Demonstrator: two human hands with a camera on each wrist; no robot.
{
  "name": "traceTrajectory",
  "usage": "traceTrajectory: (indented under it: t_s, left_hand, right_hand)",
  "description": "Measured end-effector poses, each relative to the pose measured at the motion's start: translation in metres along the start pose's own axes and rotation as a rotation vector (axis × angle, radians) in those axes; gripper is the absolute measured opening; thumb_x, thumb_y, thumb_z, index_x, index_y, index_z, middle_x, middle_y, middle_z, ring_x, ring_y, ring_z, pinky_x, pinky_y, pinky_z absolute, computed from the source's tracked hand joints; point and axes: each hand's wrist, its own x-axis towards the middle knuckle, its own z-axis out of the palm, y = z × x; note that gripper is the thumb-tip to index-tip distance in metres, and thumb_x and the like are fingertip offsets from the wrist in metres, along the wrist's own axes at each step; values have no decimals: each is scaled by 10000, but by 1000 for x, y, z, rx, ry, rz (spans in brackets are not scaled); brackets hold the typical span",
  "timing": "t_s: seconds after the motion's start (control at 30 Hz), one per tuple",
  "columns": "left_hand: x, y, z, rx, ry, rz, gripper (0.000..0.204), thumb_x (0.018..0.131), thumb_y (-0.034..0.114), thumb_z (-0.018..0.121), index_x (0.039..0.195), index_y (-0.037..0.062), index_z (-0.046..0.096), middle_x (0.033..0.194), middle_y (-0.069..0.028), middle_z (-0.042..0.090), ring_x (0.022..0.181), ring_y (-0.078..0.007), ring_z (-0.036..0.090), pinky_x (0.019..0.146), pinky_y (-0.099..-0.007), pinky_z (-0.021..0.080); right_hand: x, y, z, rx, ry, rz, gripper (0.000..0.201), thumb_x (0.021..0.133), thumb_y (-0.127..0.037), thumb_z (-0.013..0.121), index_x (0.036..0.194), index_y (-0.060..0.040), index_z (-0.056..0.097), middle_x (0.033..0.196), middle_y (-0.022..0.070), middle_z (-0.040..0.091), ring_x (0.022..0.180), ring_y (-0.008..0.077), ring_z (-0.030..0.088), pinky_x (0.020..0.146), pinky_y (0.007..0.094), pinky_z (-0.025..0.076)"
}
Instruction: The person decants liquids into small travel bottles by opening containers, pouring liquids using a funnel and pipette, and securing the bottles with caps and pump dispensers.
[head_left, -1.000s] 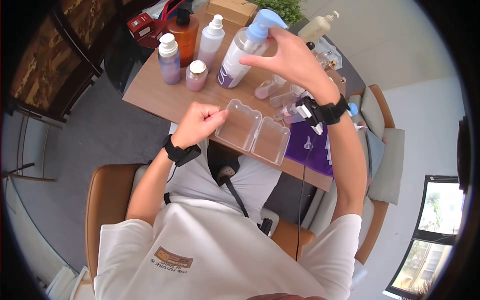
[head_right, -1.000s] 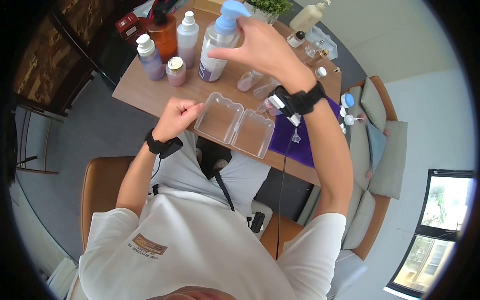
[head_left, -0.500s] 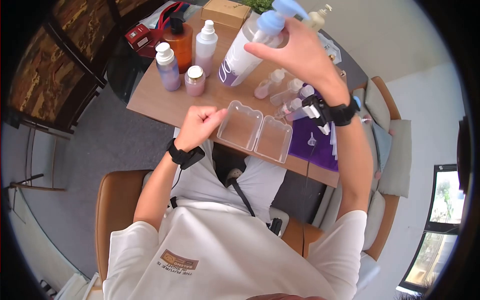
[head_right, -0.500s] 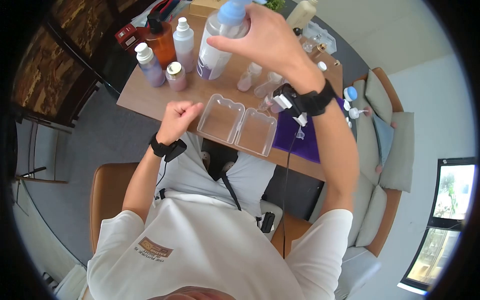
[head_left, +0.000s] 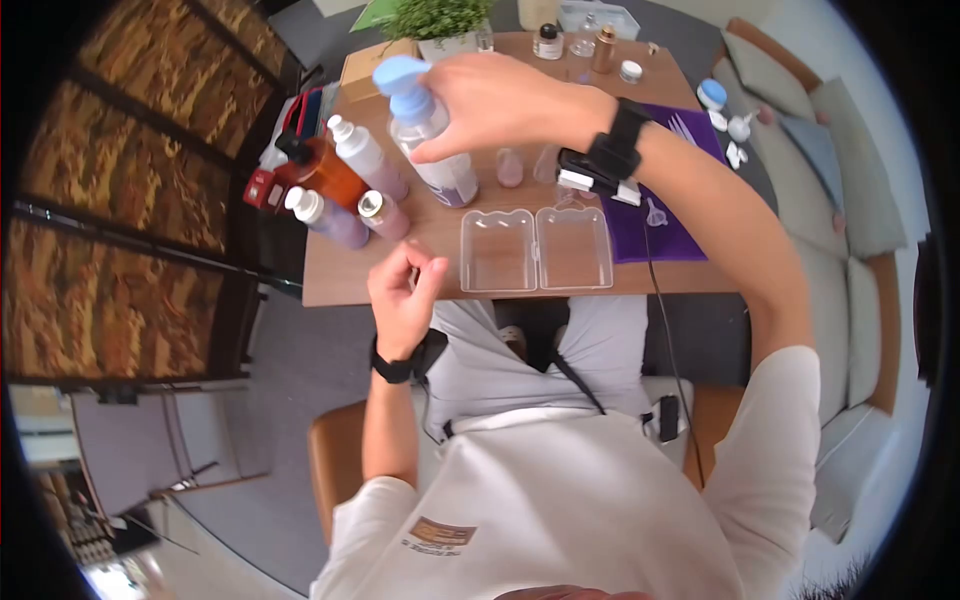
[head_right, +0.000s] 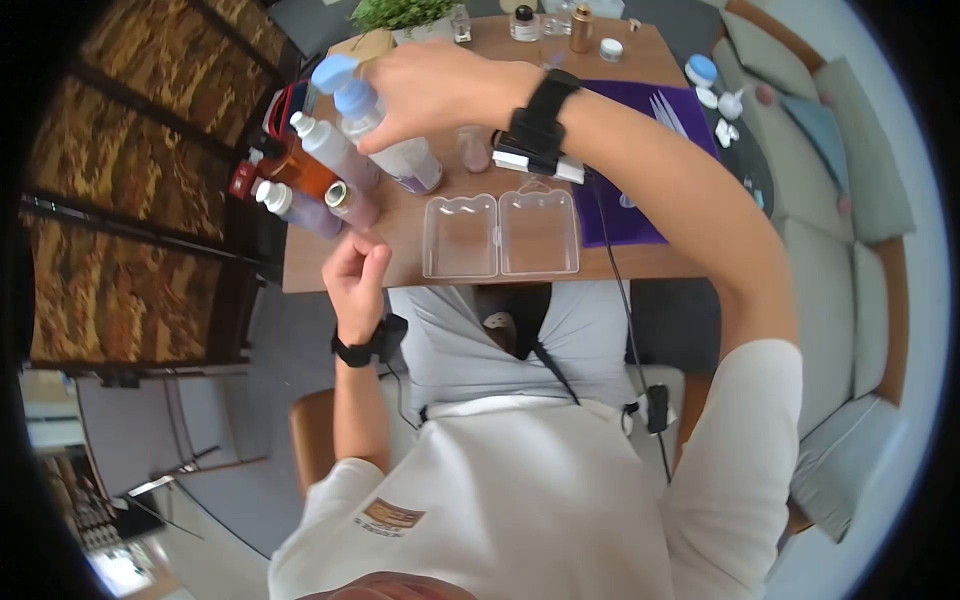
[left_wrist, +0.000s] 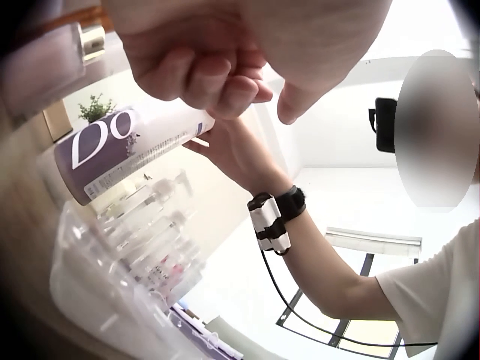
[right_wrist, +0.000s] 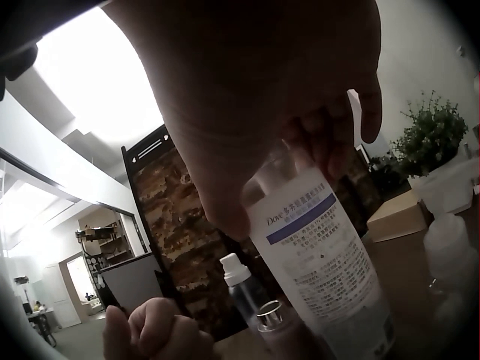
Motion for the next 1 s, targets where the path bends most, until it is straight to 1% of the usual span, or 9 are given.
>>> traceTrajectory:
  t_s: [0.1, 0.13, 0.27, 0.53, 0.63, 0.67, 0.77, 0.87, 1.0]
  left_hand:
    - [-11, -9, -6, -83, -26, -49, 274, 987, 25, 699, 796, 32, 502, 750, 25, 513, 691, -72, 402, 625, -251, 330]
    - [-13, -10, -7, -93, -33, -57, 273, 995, 27, 692, 800, 34, 502, 758, 25, 516, 695, -71, 403, 627, -249, 329]
    - [-17, -15, -11, -130, -30, -76, 273, 1016, 35, 676, 806, 40, 502, 782, 27, 525, 712, -67, 409, 634, -244, 331]
    - [-22, -23, -9, -145, -50, -133, 269, 1028, 45, 673, 812, 38, 513, 798, 27, 537, 725, -64, 424, 645, -240, 347]
    - [-26, -23, -12, -141, -47, -161, 260, 1028, 45, 673, 819, 31, 520, 804, 26, 539, 731, -64, 432, 651, -240, 358]
    - [-25, -24, -13, -141, -51, -158, 256, 1028, 44, 673, 822, 29, 522, 807, 26, 541, 732, -64, 435, 652, -240, 361]
    - [-22, -25, -13, -142, -68, -150, 253, 1026, 40, 673, 823, 29, 523, 815, 27, 546, 737, -65, 441, 655, -239, 365]
    - [-20, -23, -10, -140, -81, -158, 242, 1022, 36, 676, 828, 31, 531, 825, 27, 558, 741, -63, 446, 656, -237, 367]
    - [-19, -20, -9, -107, -38, -172, 182, 1007, 21, 689, 889, 31, 552, 865, 21, 582, 761, -56, 469, 676, -229, 383]
  right_hand:
    - [3, 6, 15, -19, 39, 15, 740, 763, -559, 779, 1155, 64, 703, 1058, 241, 742, 1000, 410, 716, 899, 469, 573]
    - [2, 7, 11, -6, -17, 53, 747, 762, -556, 779, 1190, 52, 704, 1072, 234, 746, 1013, 401, 719, 899, 469, 576]
    - [1, 5, 11, 38, -24, 72, 739, 764, -556, 784, 1184, 47, 705, 1078, 236, 747, 1009, 401, 721, 891, 470, 578]
    - [-7, 17, 4, 95, -23, -1, 705, 770, -512, 834, 1211, 20, 699, 1098, 233, 749, 1044, 401, 717, 894, 475, 571]
    - [-11, 30, -11, -127, -167, 68, 684, 769, -474, 832, 1214, 28, 698, 1109, 231, 751, 1055, 394, 718, 894, 467, 573]
    - [-14, 29, -21, -179, -281, 130, 643, 758, -422, 835, 1205, 23, 709, 1120, 221, 755, 1054, 376, 724, 893, 458, 580]
    - [-24, 34, -21, -210, -372, 203, 603, 760, -403, 822, 1189, 10, 724, 1130, 206, 756, 1060, 359, 727, 899, 449, 582]
    - [-24, 37, -17, -236, -408, 195, 603, 759, -428, 827, 1178, -4, 735, 1106, 194, 766, 1045, 347, 735, 884, 447, 587]
    - [-18, 52, 3, -134, -139, 12, 654, 769, -522, 838, 1144, 2, 734, 1009, 178, 767, 951, 358, 743, 821, 440, 590]
